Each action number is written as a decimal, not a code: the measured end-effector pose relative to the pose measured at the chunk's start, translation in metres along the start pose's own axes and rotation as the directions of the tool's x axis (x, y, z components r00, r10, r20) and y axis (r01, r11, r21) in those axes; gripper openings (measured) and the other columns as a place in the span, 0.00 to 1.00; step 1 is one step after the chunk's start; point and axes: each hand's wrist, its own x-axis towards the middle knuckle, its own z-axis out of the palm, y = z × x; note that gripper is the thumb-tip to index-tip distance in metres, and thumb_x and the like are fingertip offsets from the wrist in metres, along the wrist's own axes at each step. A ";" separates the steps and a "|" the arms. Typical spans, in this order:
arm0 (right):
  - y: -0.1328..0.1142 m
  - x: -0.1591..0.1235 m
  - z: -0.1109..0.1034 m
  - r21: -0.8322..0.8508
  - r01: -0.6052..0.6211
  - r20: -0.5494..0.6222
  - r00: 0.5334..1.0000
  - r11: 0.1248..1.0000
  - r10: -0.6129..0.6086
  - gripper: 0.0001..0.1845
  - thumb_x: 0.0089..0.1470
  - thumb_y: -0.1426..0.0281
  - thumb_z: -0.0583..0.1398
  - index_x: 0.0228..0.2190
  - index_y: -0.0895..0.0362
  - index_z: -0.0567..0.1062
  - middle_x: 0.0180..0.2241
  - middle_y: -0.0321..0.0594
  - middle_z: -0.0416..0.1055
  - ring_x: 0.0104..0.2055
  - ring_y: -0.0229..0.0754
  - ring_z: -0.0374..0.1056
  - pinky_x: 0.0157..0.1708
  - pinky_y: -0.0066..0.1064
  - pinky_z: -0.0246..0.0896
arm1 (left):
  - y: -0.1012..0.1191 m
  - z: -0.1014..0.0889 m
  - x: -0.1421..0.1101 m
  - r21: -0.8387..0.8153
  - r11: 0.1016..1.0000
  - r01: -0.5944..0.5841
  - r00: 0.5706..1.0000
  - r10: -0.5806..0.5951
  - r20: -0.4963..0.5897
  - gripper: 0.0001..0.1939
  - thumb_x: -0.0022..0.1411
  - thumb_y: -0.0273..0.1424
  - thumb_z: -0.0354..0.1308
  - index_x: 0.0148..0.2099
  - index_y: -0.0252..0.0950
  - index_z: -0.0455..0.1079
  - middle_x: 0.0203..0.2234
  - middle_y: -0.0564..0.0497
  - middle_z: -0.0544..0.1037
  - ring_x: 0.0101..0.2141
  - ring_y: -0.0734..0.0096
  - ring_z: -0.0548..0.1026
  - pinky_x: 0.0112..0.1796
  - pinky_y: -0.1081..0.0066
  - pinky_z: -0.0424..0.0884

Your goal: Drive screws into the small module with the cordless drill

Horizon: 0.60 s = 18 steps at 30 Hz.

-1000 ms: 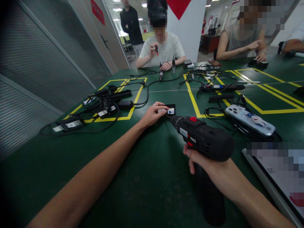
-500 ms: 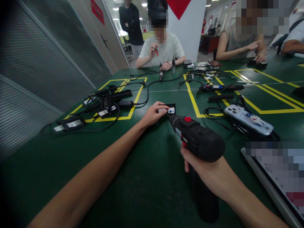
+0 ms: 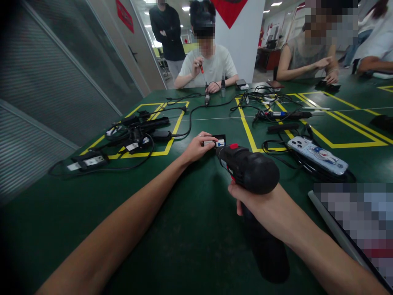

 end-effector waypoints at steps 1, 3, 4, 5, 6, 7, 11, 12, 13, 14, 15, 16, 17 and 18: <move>-0.001 -0.003 -0.001 -0.004 -0.003 0.021 1.000 1.000 0.003 0.18 0.44 0.60 0.63 0.39 0.50 0.75 0.26 0.34 0.78 0.14 0.39 0.66 0.16 0.34 0.63 | 0.000 0.000 0.000 0.001 1.000 0.001 1.000 -0.001 0.001 0.14 0.64 0.33 0.55 0.48 0.39 0.77 0.44 0.47 0.73 0.47 0.66 0.72 0.52 0.64 0.69; -0.002 -0.010 -0.004 -0.050 -0.020 0.058 0.998 0.999 0.023 0.12 0.47 0.59 0.63 0.34 0.51 0.75 0.22 0.34 0.75 0.18 0.42 0.69 0.22 0.36 0.66 | -0.001 0.000 0.000 -0.001 1.000 -0.005 1.000 0.005 0.002 0.14 0.64 0.33 0.55 0.48 0.39 0.77 0.44 0.47 0.73 0.47 0.66 0.72 0.52 0.64 0.69; -0.002 -0.014 -0.005 -0.088 -0.027 0.073 0.997 0.996 0.034 0.11 0.49 0.59 0.63 0.32 0.51 0.76 0.21 0.34 0.73 0.22 0.44 0.70 0.25 0.37 0.67 | -0.001 0.000 0.000 -0.004 1.000 -0.009 1.000 0.009 0.003 0.14 0.64 0.33 0.55 0.49 0.39 0.77 0.44 0.47 0.73 0.47 0.66 0.72 0.53 0.63 0.69; -0.001 -0.017 -0.006 -0.136 -0.033 0.083 0.996 0.990 0.044 0.10 0.51 0.58 0.62 0.30 0.51 0.75 0.21 0.35 0.73 0.25 0.46 0.71 0.28 0.37 0.67 | -0.001 0.000 0.000 -0.006 1.000 -0.011 1.000 0.011 0.003 0.14 0.64 0.33 0.55 0.49 0.39 0.77 0.45 0.46 0.73 0.48 0.65 0.72 0.53 0.63 0.69; -0.001 -0.020 -0.007 -0.179 -0.033 0.087 0.995 0.983 0.049 0.11 0.52 0.57 0.62 0.28 0.51 0.75 0.21 0.36 0.72 0.28 0.47 0.72 0.30 0.38 0.67 | -0.001 0.000 -0.001 -0.008 1.000 -0.009 1.000 0.010 0.001 0.14 0.64 0.33 0.55 0.49 0.39 0.77 0.45 0.46 0.72 0.49 0.65 0.71 0.55 0.62 0.68; 0.000 -0.022 -0.008 -0.215 -0.032 0.092 0.994 0.976 0.053 0.13 0.53 0.56 0.61 0.26 0.52 0.74 0.22 0.37 0.73 0.29 0.47 0.72 0.31 0.38 0.66 | -0.002 0.001 -0.001 -0.008 1.000 -0.005 1.000 0.005 -0.003 0.14 0.64 0.33 0.56 0.49 0.39 0.77 0.47 0.46 0.72 0.51 0.64 0.71 0.56 0.61 0.67; 0.005 -0.021 -0.012 -0.239 -0.022 0.117 0.992 0.971 0.051 0.18 0.56 0.53 0.59 0.23 0.52 0.72 0.22 0.37 0.72 0.29 0.46 0.70 0.33 0.38 0.64 | -0.001 0.002 -0.003 -0.007 1.000 0.031 0.999 -0.031 -0.031 0.13 0.63 0.32 0.57 0.49 0.38 0.77 0.54 0.44 0.67 0.59 0.60 0.64 0.61 0.57 0.61; 0.005 -0.019 -0.013 -0.220 -0.024 0.126 0.991 0.975 0.053 0.17 0.57 0.53 0.58 0.25 0.52 0.73 0.22 0.36 0.72 0.30 0.46 0.70 0.34 0.38 0.64 | -0.001 0.002 -0.003 -0.012 0.999 0.033 0.999 -0.034 -0.027 0.13 0.63 0.32 0.57 0.49 0.38 0.77 0.54 0.44 0.67 0.59 0.60 0.64 0.61 0.57 0.61; 0.005 -0.018 -0.014 -0.202 -0.027 0.137 0.989 0.979 0.056 0.17 0.57 0.53 0.58 0.27 0.52 0.74 0.22 0.36 0.72 0.30 0.45 0.70 0.35 0.38 0.63 | 0.000 0.001 -0.003 -0.017 0.999 0.033 0.999 -0.034 -0.017 0.13 0.63 0.32 0.57 0.49 0.38 0.77 0.54 0.44 0.67 0.59 0.61 0.65 0.61 0.57 0.62; 0.004 -0.018 -0.015 -0.192 -0.029 0.142 0.988 0.981 0.057 0.17 0.57 0.53 0.58 0.28 0.51 0.74 0.22 0.35 0.72 0.29 0.45 0.69 0.34 0.38 0.63 | 0.000 0.001 -0.003 -0.021 0.999 0.033 0.999 -0.033 -0.007 0.14 0.63 0.32 0.57 0.49 0.38 0.76 0.52 0.44 0.68 0.57 0.61 0.67 0.60 0.58 0.62; 0.003 -0.018 -0.015 -0.189 -0.029 0.146 0.988 0.982 0.058 0.17 0.56 0.52 0.58 0.27 0.51 0.74 0.21 0.34 0.71 0.28 0.44 0.68 0.33 0.37 0.62 | 0.000 0.000 -0.003 -0.024 0.999 0.033 0.999 -0.033 0.001 0.14 0.63 0.33 0.57 0.50 0.38 0.76 0.50 0.44 0.69 0.55 0.62 0.68 0.59 0.58 0.64; 0.001 -0.018 -0.016 -0.195 -0.031 0.148 0.987 0.980 0.061 0.18 0.56 0.52 0.58 0.24 0.51 0.73 0.21 0.34 0.70 0.27 0.43 0.67 0.32 0.36 0.61 | 0.000 -0.001 -0.003 -0.028 0.999 0.036 0.999 -0.036 0.006 0.15 0.63 0.33 0.58 0.50 0.37 0.76 0.47 0.44 0.71 0.52 0.63 0.70 0.58 0.58 0.65; 0.000 -0.018 -0.016 -0.207 -0.036 0.150 0.986 0.978 0.069 0.20 0.57 0.52 0.58 0.21 0.52 0.72 0.20 0.34 0.70 0.26 0.42 0.66 0.30 0.36 0.59 | -0.001 -0.001 -0.003 -0.035 0.999 0.042 0.999 -0.042 0.008 0.16 0.63 0.33 0.58 0.51 0.37 0.76 0.46 0.44 0.71 0.50 0.63 0.71 0.57 0.59 0.66; -0.001 -0.019 -0.016 -0.213 -0.040 0.151 0.986 0.976 0.073 0.21 0.57 0.53 0.58 0.19 0.52 0.70 0.20 0.34 0.69 0.25 0.41 0.65 0.30 0.35 0.59 | -0.002 -0.001 -0.003 -0.046 0.998 0.051 0.999 -0.051 0.006 0.17 0.62 0.34 0.59 0.53 0.36 0.74 0.45 0.44 0.72 0.49 0.63 0.71 0.55 0.59 0.67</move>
